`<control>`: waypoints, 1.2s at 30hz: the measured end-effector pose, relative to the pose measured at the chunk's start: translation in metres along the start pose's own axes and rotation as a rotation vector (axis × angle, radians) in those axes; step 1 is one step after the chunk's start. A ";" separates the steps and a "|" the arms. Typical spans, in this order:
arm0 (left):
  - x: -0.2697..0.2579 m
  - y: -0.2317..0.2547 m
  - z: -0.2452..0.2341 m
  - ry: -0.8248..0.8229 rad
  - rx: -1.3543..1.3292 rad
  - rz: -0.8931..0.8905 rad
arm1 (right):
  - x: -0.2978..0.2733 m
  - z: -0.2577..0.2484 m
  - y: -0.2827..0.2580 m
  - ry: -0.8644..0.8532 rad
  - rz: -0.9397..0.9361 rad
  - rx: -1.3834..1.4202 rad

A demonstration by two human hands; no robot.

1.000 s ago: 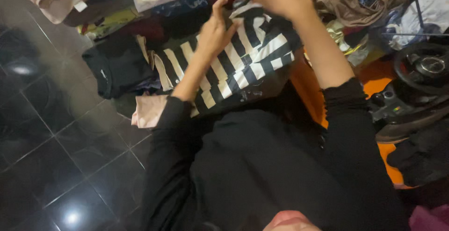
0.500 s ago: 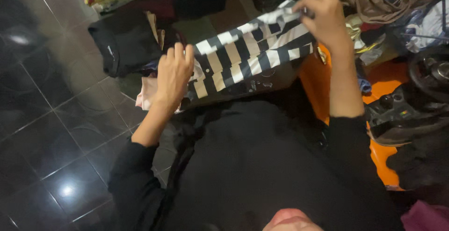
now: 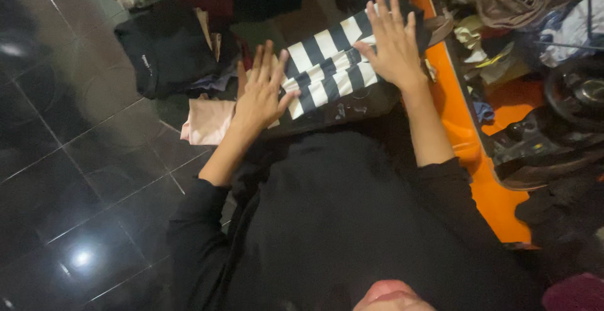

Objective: The person folds items of clothing including a black shirt, a white t-shirt, and a striped garment by hand before placing them in a pile.

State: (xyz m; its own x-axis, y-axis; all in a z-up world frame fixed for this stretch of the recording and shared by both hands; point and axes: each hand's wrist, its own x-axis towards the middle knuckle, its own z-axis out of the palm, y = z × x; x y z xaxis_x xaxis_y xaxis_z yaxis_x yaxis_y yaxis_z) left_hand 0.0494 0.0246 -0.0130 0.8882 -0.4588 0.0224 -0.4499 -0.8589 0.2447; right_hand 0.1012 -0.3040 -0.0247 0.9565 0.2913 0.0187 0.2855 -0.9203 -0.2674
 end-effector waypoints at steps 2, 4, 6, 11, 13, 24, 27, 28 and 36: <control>-0.003 -0.007 0.010 0.020 -0.013 -0.040 | -0.005 0.006 0.003 -0.002 0.035 -0.003; -0.008 -0.010 0.015 0.015 0.000 -0.066 | -0.004 0.010 0.004 -0.008 0.028 -0.012; -0.005 -0.010 0.014 -0.044 -0.022 -0.070 | -0.002 0.009 0.006 -0.001 0.025 -0.023; -0.007 -0.020 0.001 0.060 -0.047 -0.058 | -0.003 0.013 0.011 0.011 0.005 -0.007; -0.012 -0.027 -0.008 -0.028 -0.055 -0.132 | 0.006 0.015 0.018 -0.002 0.002 -0.023; -0.011 -0.040 -0.047 0.006 -0.735 -0.333 | -0.011 -0.005 -0.070 0.136 -0.328 0.058; -0.009 -0.040 -0.046 0.125 -0.768 -0.174 | -0.037 -0.016 -0.131 -0.141 -0.556 0.413; -0.010 -0.042 -0.047 0.186 -0.743 -0.061 | -0.039 -0.015 -0.149 -0.071 -0.660 0.359; -0.030 -0.058 -0.057 -0.166 -0.559 0.075 | -0.033 0.019 -0.188 0.028 -0.809 0.181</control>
State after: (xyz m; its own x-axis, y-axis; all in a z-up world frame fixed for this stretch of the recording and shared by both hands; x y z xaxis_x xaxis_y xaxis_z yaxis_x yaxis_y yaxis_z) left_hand 0.0541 0.1009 0.0277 0.8093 -0.5817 -0.0820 -0.3533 -0.5935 0.7232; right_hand 0.0146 -0.1361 0.0062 0.4617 0.8366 0.2950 0.8741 -0.3725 -0.3118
